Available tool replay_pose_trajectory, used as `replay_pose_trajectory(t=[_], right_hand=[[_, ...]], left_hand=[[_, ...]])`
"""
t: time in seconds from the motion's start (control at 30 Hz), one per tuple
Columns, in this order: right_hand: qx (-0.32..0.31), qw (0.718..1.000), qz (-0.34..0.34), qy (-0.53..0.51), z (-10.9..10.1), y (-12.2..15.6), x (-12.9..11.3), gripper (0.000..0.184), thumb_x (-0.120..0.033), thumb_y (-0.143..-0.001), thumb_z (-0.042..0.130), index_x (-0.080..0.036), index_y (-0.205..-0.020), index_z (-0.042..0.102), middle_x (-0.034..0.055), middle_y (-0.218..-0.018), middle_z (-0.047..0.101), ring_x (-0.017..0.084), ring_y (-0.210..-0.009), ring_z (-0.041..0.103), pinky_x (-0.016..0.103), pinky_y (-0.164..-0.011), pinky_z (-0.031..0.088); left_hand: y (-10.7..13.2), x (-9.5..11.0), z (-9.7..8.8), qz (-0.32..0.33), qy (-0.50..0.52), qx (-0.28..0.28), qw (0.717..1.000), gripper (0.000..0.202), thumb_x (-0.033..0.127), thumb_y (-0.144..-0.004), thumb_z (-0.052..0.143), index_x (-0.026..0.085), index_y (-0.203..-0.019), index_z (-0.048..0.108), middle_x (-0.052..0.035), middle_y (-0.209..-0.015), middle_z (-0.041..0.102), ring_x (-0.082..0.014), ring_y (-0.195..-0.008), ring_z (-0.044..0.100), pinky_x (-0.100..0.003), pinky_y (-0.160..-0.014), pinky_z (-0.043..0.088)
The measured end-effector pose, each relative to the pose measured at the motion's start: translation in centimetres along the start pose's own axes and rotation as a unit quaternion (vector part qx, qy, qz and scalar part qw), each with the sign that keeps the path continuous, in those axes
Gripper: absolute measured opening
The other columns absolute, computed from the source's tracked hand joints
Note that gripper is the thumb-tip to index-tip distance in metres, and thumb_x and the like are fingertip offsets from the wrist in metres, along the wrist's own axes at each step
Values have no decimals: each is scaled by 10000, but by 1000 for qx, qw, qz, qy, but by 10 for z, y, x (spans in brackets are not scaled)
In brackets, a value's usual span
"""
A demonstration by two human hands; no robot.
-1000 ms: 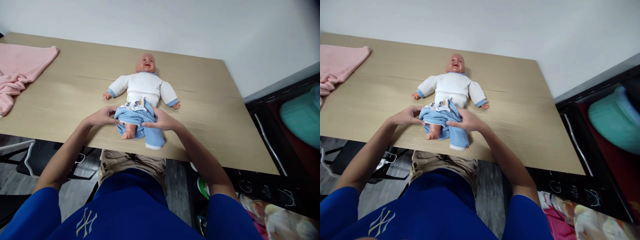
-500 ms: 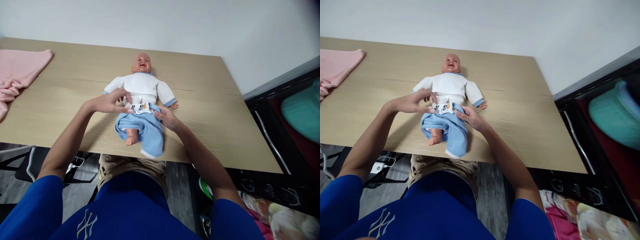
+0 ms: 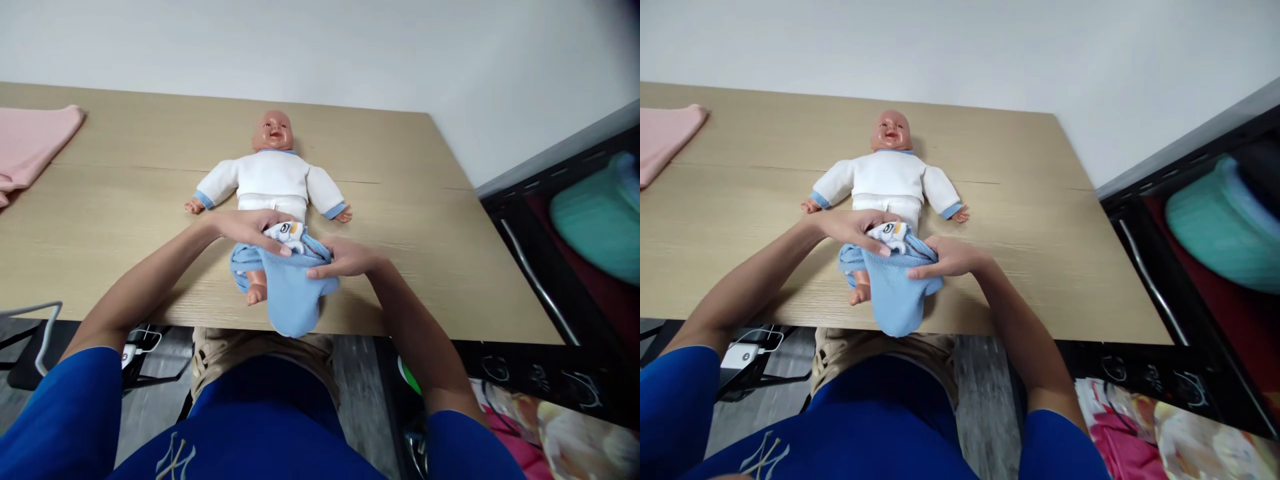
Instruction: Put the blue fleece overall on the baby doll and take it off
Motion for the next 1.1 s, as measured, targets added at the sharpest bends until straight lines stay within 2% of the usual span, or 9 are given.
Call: replay_pose_trajectory(t=[0.17,0.27,0.33,0.47,0.6,0.77,0.87,0.97,1.1], right_hand=[[86,990,-28,-107,-8,1,5,617,-777,-940,904,-216,-864,659,-63,-719,545,107,-629,478,233,-564,423],[158,973,-31,-167,-14,0,17,638,-826,-917,899,-219,-963,706,-54,-750,574,122,-645,504,241,-586,460],[179,965,-24,-192,-15,0,24,649,-845,-925,879,-221,-1037,741,-35,-795,628,138,-674,553,250,-617,503],[120,977,-35,-170,-9,-1,22,683,-840,-897,915,-210,-1127,789,12,-941,758,165,-806,682,262,-737,600],[9,991,-60,-121,4,1,15,800,-778,-776,1037,-186,-1266,815,51,-1069,826,216,-946,764,293,-816,648],[49,987,-66,-138,0,2,21,645,-663,-850,1028,-193,-1249,841,36,-1062,837,198,-927,755,305,-865,652],[92,981,-51,-163,-2,1,29,646,-711,-866,992,-220,-1262,854,41,-1123,856,214,-1012,783,338,-948,664],[108,978,-20,-177,0,2,36,622,-722,-904,952,-234,-1277,856,42,-1152,864,227,-1086,801,354,-997,665],[37,986,-42,-156,14,-2,20,790,-698,-842,1021,-226,-1438,808,86,-1332,869,264,-1267,811,373,-1092,667]], left_hand=[[3,-3,18,-20,4,-95,995,454,596,-863,985,219,-779,747,6,-716,647,-199,-670,595,-304,-589,479],[4,7,17,6,24,-91,996,431,558,-926,927,214,-761,726,-1,-719,633,-200,-692,596,-317,-641,527],[4,14,12,29,32,-54,998,397,541,-951,908,212,-815,734,-15,-793,687,-213,-758,642,-331,-730,582],[2,17,7,51,39,5,998,371,568,-1034,852,201,-1024,800,-59,-982,804,-243,-904,738,-360,-891,649],[1,6,11,39,50,-7,998,440,634,-1030,867,196,-1029,820,-60,-955,823,-231,-855,762,-333,-819,664],[11,-18,26,-20,126,-147,981,484,560,-733,1118,227,-983,870,-45,-857,860,-255,-713,788,-331,-626,676],[16,-20,29,-20,118,-182,976,394,532,-794,1093,229,-963,907,-67,-883,891,-278,-759,826,-367,-714,728],[12,-13,22,7,101,-137,985,372,560,-876,1042,225,-973,910,-58,-948,907,-273,-888,853,-373,-886,746],[5,-3,17,33,80,-79,993,430,623,-943,982,208,-1029,911,-74,-1027,914,-306,-1079,860,-426,-1096,712]])
Point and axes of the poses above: each hand's wrist, its own y-axis away from the middle knuckle, its own z-axis out of the palm, x = y × z, the point moved 9 cm from there along -y, towards the middle knuckle
